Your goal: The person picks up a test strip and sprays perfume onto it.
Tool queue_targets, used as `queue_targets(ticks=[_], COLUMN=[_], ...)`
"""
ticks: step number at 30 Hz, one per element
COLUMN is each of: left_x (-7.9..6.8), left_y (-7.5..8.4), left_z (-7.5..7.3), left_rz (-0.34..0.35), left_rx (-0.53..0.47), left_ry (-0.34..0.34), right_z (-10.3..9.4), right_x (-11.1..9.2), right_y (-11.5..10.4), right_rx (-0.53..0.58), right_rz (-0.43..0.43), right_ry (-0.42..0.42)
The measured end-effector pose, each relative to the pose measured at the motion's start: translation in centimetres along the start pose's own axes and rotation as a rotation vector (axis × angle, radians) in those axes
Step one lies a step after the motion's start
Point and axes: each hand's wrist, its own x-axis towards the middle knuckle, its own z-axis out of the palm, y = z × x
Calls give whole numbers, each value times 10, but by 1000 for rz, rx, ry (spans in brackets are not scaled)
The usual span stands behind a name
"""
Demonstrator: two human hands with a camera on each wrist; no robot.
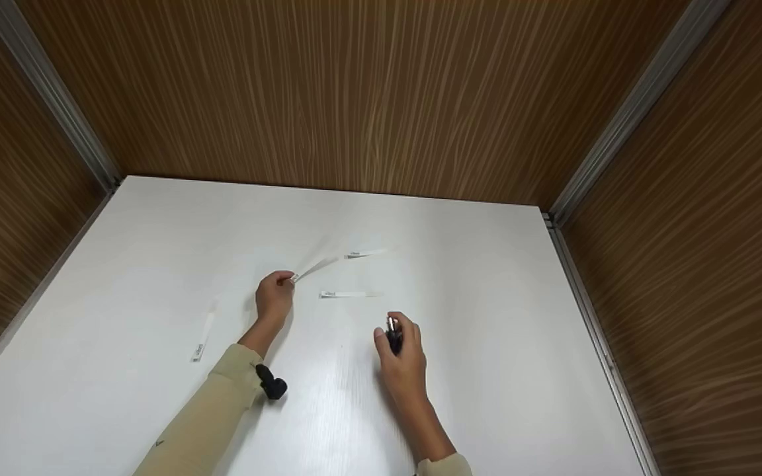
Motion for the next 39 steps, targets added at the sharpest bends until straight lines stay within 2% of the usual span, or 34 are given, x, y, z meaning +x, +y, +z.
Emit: queue_targets(ticks=[14,21,32,39], left_x=[-2,-8,-23,-34], left_y=[1,2,7,8], left_z=[-6,-9,-17,-23], left_rz=[-52,-81,-116,-110], left_rx=[-65,-121,-180,-267], left_ry=[-25,-107,-163,-195], right_z=[2,4,5,9], right_x=[-2,-4,-4,7], right_y=[0,-2,-2,27], right_rx=[-3,15,21,23], right_rz=[1,-1,-14,-43], right_ry=[5,0,8,27])
